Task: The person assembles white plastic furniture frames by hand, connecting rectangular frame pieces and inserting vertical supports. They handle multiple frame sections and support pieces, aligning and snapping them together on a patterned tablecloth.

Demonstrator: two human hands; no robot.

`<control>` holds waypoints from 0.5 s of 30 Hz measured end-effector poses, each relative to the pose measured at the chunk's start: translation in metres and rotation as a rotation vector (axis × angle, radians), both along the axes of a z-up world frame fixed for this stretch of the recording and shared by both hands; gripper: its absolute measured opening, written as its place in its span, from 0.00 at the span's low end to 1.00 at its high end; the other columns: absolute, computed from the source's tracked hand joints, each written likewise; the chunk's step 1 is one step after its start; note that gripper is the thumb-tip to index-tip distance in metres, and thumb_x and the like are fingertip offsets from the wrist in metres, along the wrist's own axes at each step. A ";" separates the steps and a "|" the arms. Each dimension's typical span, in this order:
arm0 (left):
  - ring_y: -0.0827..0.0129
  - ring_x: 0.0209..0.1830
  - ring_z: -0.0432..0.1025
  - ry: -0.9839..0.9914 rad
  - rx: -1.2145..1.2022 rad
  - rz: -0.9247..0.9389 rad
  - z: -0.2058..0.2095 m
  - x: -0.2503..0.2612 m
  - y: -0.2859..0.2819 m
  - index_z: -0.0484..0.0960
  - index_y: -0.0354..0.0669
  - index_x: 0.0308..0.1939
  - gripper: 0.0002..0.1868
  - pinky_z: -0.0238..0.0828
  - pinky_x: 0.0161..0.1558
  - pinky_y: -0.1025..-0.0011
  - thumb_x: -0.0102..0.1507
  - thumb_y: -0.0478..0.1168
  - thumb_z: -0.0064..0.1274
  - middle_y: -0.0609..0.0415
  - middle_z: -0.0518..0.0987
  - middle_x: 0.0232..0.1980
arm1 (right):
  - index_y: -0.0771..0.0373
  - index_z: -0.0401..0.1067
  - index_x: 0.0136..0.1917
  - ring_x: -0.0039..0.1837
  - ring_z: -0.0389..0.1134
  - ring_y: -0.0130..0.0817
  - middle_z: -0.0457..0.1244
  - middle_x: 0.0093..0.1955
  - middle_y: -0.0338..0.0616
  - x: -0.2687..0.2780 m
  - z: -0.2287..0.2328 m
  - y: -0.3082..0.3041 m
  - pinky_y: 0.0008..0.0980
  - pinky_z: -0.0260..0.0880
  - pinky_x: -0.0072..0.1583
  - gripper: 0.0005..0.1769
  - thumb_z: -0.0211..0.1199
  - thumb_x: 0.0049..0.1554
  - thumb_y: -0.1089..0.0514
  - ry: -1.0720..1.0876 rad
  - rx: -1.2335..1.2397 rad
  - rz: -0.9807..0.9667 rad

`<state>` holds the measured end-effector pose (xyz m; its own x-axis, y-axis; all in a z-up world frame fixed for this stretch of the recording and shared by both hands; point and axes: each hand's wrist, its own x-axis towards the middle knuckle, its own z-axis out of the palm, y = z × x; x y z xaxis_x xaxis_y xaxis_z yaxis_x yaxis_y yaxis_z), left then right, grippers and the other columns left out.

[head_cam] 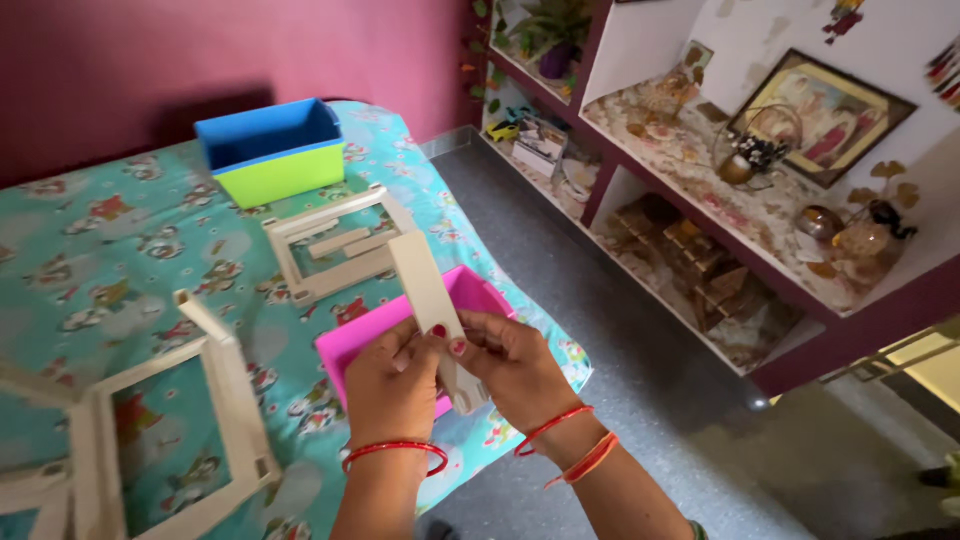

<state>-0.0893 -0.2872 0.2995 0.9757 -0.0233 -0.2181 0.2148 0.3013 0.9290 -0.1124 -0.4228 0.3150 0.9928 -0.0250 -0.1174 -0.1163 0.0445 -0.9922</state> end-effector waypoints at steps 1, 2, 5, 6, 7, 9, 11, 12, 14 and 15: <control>0.75 0.35 0.78 -0.016 -0.022 -0.006 -0.006 0.010 -0.005 0.84 0.31 0.54 0.18 0.76 0.35 0.75 0.62 0.36 0.54 0.51 0.87 0.42 | 0.69 0.72 0.66 0.52 0.72 0.26 0.72 0.54 0.45 0.008 -0.004 -0.005 0.28 0.74 0.53 0.20 0.59 0.62 0.62 0.023 0.000 -0.002; 0.75 0.35 0.78 -0.033 -0.045 -0.011 -0.011 0.019 -0.010 0.84 0.30 0.54 0.18 0.76 0.36 0.75 0.62 0.36 0.55 0.50 0.87 0.42 | 0.69 0.71 0.66 0.52 0.72 0.26 0.72 0.54 0.45 0.016 -0.007 -0.009 0.28 0.75 0.52 0.20 0.58 0.61 0.62 0.045 0.000 -0.003; 0.72 0.36 0.79 0.029 -0.002 -0.049 -0.027 0.042 -0.022 0.84 0.28 0.52 0.18 0.76 0.36 0.73 0.62 0.37 0.56 0.48 0.87 0.42 | 0.69 0.71 0.66 0.52 0.73 0.27 0.72 0.55 0.45 0.035 -0.019 -0.022 0.28 0.75 0.53 0.20 0.58 0.61 0.63 0.096 0.017 -0.014; 0.71 0.36 0.79 0.065 0.029 -0.065 -0.031 0.050 -0.026 0.84 0.28 0.52 0.18 0.76 0.36 0.72 0.62 0.38 0.56 0.47 0.87 0.42 | 0.70 0.71 0.66 0.52 0.73 0.27 0.72 0.55 0.45 0.041 -0.023 -0.026 0.29 0.75 0.53 0.20 0.57 0.61 0.63 0.108 0.025 -0.017; 0.72 0.38 0.80 0.063 0.101 -0.069 -0.035 0.058 -0.028 0.84 0.29 0.52 0.18 0.76 0.38 0.73 0.61 0.39 0.57 0.48 0.88 0.42 | 0.69 0.71 0.67 0.52 0.73 0.27 0.72 0.55 0.45 0.047 -0.027 -0.028 0.29 0.75 0.54 0.20 0.57 0.62 0.63 0.111 0.010 -0.021; 0.73 0.40 0.81 0.055 0.245 -0.076 -0.042 0.074 -0.033 0.85 0.32 0.52 0.19 0.76 0.42 0.74 0.60 0.41 0.59 0.48 0.89 0.43 | 0.68 0.71 0.67 0.53 0.73 0.27 0.72 0.55 0.45 0.060 -0.035 -0.035 0.29 0.75 0.54 0.20 0.57 0.62 0.62 0.114 -0.021 -0.027; 0.73 0.42 0.81 0.029 0.182 -0.104 -0.048 0.090 -0.038 0.85 0.30 0.51 0.19 0.75 0.45 0.74 0.61 0.41 0.58 0.48 0.89 0.44 | 0.68 0.70 0.67 0.54 0.72 0.26 0.72 0.56 0.45 0.071 -0.043 -0.042 0.28 0.74 0.56 0.20 0.57 0.62 0.62 0.111 -0.039 -0.028; 0.72 0.43 0.82 0.019 0.151 -0.118 -0.052 0.095 -0.041 0.85 0.30 0.51 0.19 0.74 0.47 0.74 0.61 0.41 0.58 0.48 0.89 0.45 | 0.68 0.70 0.67 0.55 0.72 0.26 0.72 0.57 0.44 0.074 -0.048 -0.046 0.28 0.74 0.57 0.21 0.57 0.62 0.62 0.113 -0.046 -0.027; 0.72 0.45 0.82 0.004 0.147 -0.112 -0.059 0.104 -0.047 0.85 0.30 0.51 0.19 0.74 0.48 0.74 0.61 0.41 0.58 0.49 0.89 0.46 | 0.69 0.71 0.67 0.55 0.72 0.27 0.71 0.57 0.46 0.081 -0.056 -0.051 0.29 0.73 0.56 0.21 0.56 0.62 0.63 0.117 0.007 -0.025; 0.72 0.45 0.82 -0.008 0.144 -0.108 -0.061 0.110 -0.051 0.85 0.31 0.51 0.20 0.74 0.48 0.74 0.60 0.41 0.59 0.49 0.89 0.46 | 0.70 0.71 0.67 0.55 0.71 0.27 0.71 0.57 0.47 0.087 -0.058 -0.055 0.29 0.73 0.56 0.21 0.56 0.62 0.64 0.114 0.033 -0.024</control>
<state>0.0206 -0.3380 0.2386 0.9709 -0.0969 -0.2190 0.2312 0.1405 0.9627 -0.0255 -0.4777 0.2566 0.9720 -0.0430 -0.2311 -0.2271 0.0814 -0.9705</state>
